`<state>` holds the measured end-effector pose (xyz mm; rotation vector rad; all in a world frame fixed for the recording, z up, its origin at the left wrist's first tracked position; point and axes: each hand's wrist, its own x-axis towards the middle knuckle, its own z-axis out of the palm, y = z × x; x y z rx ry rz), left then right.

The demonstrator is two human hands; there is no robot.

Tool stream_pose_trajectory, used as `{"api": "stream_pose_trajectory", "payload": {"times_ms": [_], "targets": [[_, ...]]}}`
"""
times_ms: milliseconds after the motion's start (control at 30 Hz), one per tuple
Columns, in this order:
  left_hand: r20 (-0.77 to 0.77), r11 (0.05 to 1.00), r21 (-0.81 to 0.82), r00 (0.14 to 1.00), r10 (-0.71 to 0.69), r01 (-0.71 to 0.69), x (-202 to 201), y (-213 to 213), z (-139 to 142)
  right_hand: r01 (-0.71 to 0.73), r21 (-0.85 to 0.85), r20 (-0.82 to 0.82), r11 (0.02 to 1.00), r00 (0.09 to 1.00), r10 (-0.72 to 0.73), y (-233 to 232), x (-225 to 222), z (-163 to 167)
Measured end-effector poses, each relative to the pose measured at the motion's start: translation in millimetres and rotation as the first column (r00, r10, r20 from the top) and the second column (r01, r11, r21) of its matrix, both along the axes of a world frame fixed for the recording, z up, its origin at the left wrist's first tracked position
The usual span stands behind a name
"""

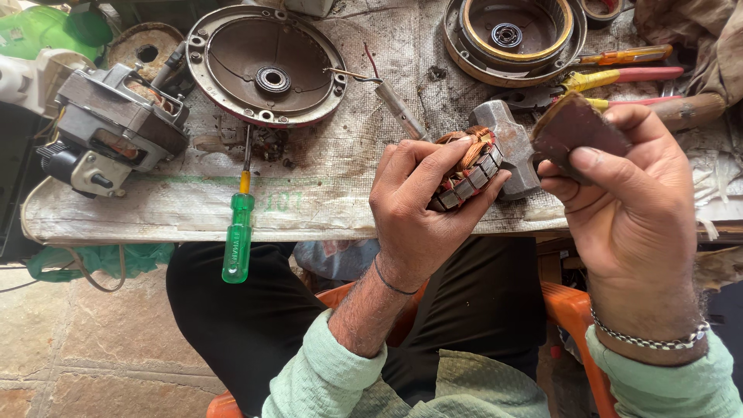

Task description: The person holds a small cylindrical electrical component with copper windings and repeatedly rubs its surface with a sanding block. The person rotates the component to sand different areas while seated at a cluttered workbench with tools and disassembled parts nearby.

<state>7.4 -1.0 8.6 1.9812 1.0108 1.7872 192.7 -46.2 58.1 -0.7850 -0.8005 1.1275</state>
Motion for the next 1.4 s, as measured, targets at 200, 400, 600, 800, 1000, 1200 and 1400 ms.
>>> {"api": "stream_pose_trajectory", "payload": {"times_ms": [200,400,600,800,1000,1200,1400], "targets": [[0.008,1.000,-0.004,1.000,-0.010,0.010,1,0,-1,-0.003,-0.053,0.036,0.999,0.999,0.005,-1,-9,6],[0.005,1.000,-0.003,1.000,-0.014,0.014,2,0,-3,0.165,0.181,0.540,0.970,0.807,-0.238,-8,-14,-1],[0.009,1.000,-0.012,1.000,-0.013,0.013,2,0,-5,-0.022,0.680,0.730,0.733,0.109,-0.675,-3,-22,-11],[0.012,0.999,-0.018,0.999,-0.049,0.049,0,-1,-7,-0.095,0.674,0.733,0.733,-0.032,-0.679,-7,-40,-14],[0.025,0.998,-0.032,0.999,-0.045,0.046,0,-1,-8,-0.079,0.619,0.783,0.781,-0.009,-0.622,-11,-48,-9],[0.012,0.999,-0.026,0.999,-0.046,0.047,0,-2,-8,-0.037,0.642,0.767,0.766,0.004,-0.642,-13,-48,-12],[0.030,0.999,0.026,0.998,-0.048,0.047,1,-1,-9,-0.187,0.691,0.712,0.698,0.017,-0.701,-8,-46,-17]]}}
